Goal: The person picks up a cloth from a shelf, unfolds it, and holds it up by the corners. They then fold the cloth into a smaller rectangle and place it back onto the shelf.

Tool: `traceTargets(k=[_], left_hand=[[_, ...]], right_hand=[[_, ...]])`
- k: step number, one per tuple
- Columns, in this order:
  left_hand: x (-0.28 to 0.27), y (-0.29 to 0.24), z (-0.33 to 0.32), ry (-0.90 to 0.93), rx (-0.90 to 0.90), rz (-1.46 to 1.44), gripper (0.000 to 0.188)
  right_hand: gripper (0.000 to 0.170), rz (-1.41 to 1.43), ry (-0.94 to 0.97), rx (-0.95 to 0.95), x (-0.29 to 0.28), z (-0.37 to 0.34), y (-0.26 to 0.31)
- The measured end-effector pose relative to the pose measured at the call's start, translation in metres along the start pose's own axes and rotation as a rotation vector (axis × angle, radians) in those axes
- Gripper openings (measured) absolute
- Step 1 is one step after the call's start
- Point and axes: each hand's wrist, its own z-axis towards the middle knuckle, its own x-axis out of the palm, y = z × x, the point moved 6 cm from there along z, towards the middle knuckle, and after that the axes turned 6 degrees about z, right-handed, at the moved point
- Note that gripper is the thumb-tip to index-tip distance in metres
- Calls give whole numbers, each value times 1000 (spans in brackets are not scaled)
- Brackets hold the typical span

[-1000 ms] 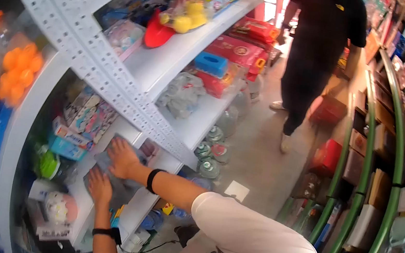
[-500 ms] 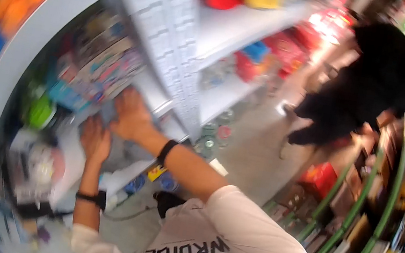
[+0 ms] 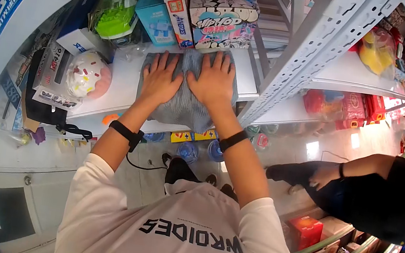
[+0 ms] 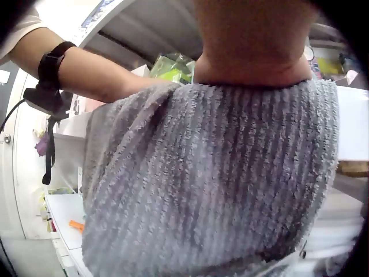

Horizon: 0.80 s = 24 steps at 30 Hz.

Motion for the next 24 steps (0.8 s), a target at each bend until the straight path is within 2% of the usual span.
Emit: traceTargets(k=[5,8,13,20,24], left_hand=[[3,1,2,1,-24,-1,67],[1,0,1,14,-12,20,68],[6,-1,4,41,-11,29,68],[11,4,7,-17,-5,15,69],[11,10,9,-32,-23,-54,60]], right_hand=[[74,29,-87,-34,-3,0,-2],[74,75,-43,-16,-6,0,-2],[69,29,-84,38,2,2,-7],[60,69,-159,57,-7,0,-8],[50,125,-234,54,-16,-2,-9]])
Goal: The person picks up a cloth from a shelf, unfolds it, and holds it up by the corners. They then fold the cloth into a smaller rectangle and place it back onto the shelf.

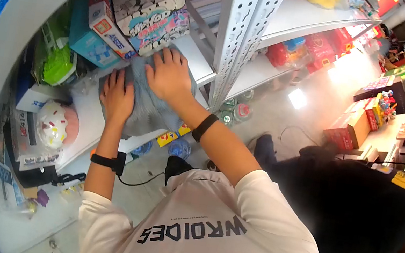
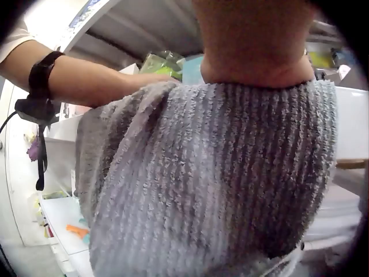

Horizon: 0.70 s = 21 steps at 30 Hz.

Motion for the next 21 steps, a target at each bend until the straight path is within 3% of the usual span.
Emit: traceTargets(k=[2,4,8,10,11,13,18,21], left_hand=[[18,16,7,-38,-17,-60,52],[16,18,4,-25,-52,-85,51],[0,20,16,-35,-100,-126,47],[-12,23,24,164,-98,-253,46],[-14,31,23,159,-110,-261,46],[-17,41,27,157,-66,-283,42],[-4,68,26,220,90,-386,35],[-30,59,17,298,193,-296,31]], right_hand=[[47,12,-20,-14,0,5,1],[46,24,39,47,5,4,-4],[48,-66,-25,7,9,1,-7],[49,-122,-50,4,3,3,-3],[50,-184,-37,36,3,2,-3],[50,-250,-27,61,-9,5,-1],[53,-219,221,180,-31,7,-22],[44,-121,186,213,-40,0,-37]])
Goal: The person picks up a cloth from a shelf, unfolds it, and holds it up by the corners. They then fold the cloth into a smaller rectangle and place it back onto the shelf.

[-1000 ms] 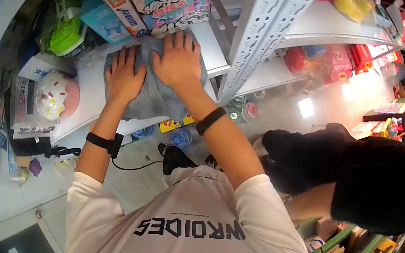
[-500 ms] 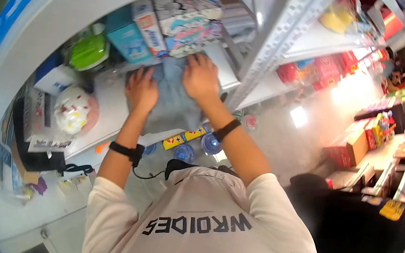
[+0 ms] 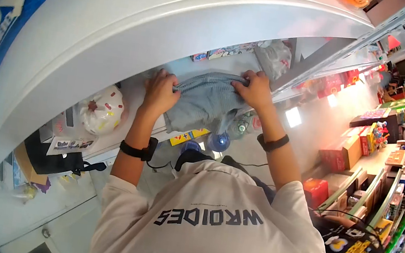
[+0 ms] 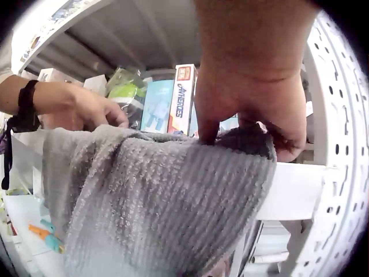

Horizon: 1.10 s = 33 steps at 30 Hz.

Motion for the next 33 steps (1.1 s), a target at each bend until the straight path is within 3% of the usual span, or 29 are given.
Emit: traceTargets(k=[2,4,6,8,10,12,16,18,20,24,28,32,33], left_hand=[[-16,-17,-13,-135,119,70,31],[-14,-14,-18,-85,107,-81,33],[-21,-10,-24,-52,76,-217,35],[-44,-20,-39,-248,218,-200,38],[-54,-19,-51,-196,44,-179,41],[-45,-10,-71,-131,-90,-331,35],[-49,-34,-117,-293,-279,-386,28],[-46,-65,-142,-394,-351,-362,27],[-50,-102,-145,-522,-328,-326,25],[-27,-163,-161,-603,-417,-203,17],[-4,-214,-176,-562,-352,-17,17],[21,-252,-195,-549,-388,-6,22],[25,-261,-202,-585,-401,-46,23]], right_hand=[[41,53,-35,-71,-4,-5,-3],[38,127,-75,-147,-18,-10,2],[34,597,159,169,-22,-12,-9],[32,648,207,89,-29,-12,-14],[31,695,281,-34,-40,-9,-6],[31,745,510,53,-42,-15,-6],[27,889,631,-273,-36,-14,-27],[23,1041,549,-278,-56,-16,-37],[18,1023,542,-432,-79,-11,-47],[19,1017,477,-506,-106,1,-76],[21,990,484,-561,-127,6,-98],[18,946,509,-610,-150,7,-113],[17,1001,430,-741,-163,6,-109]])
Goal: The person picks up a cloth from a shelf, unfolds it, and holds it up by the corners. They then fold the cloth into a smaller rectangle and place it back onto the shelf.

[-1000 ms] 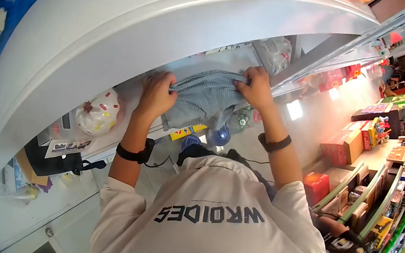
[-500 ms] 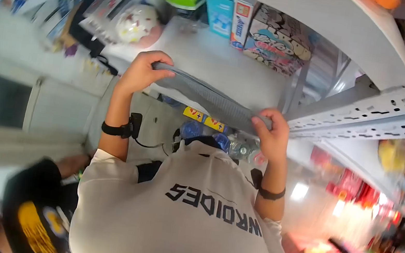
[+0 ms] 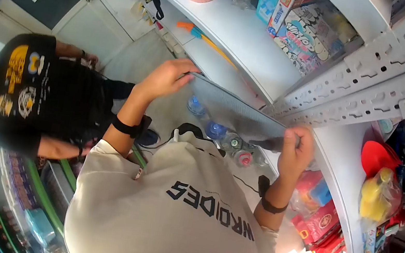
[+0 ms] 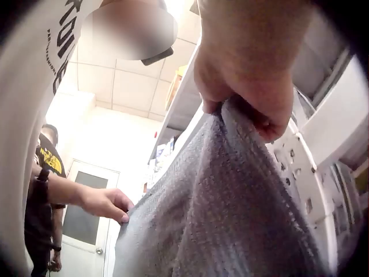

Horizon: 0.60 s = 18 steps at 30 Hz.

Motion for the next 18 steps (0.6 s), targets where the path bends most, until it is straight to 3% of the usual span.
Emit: traceTargets(k=[1,3,5,7,9,11,13,15,18], left_hand=[[0,-4,-11,-29,-22,-41,24],[4,-6,-35,-53,-93,-150,25],[9,-6,-60,-76,-165,-268,26],[4,-7,-80,-124,-264,-477,23],[4,-8,-100,-112,-190,-469,23],[44,15,-133,-90,-33,-352,22],[75,13,-165,34,66,-201,27],[93,15,-202,172,-50,-177,30],[106,5,-260,205,-177,-249,35]], right_hand=[[16,9,-13,-155,-3,0,15],[15,28,-11,-225,-9,-9,35],[15,105,-14,-8,-20,-27,36],[14,43,-3,-31,-32,-37,44],[13,-23,160,-15,-29,-49,34],[16,-143,343,219,-13,-71,-4],[20,-373,520,189,2,-105,-25],[20,-275,576,330,6,-141,-47],[20,-100,543,414,8,-186,-51]])
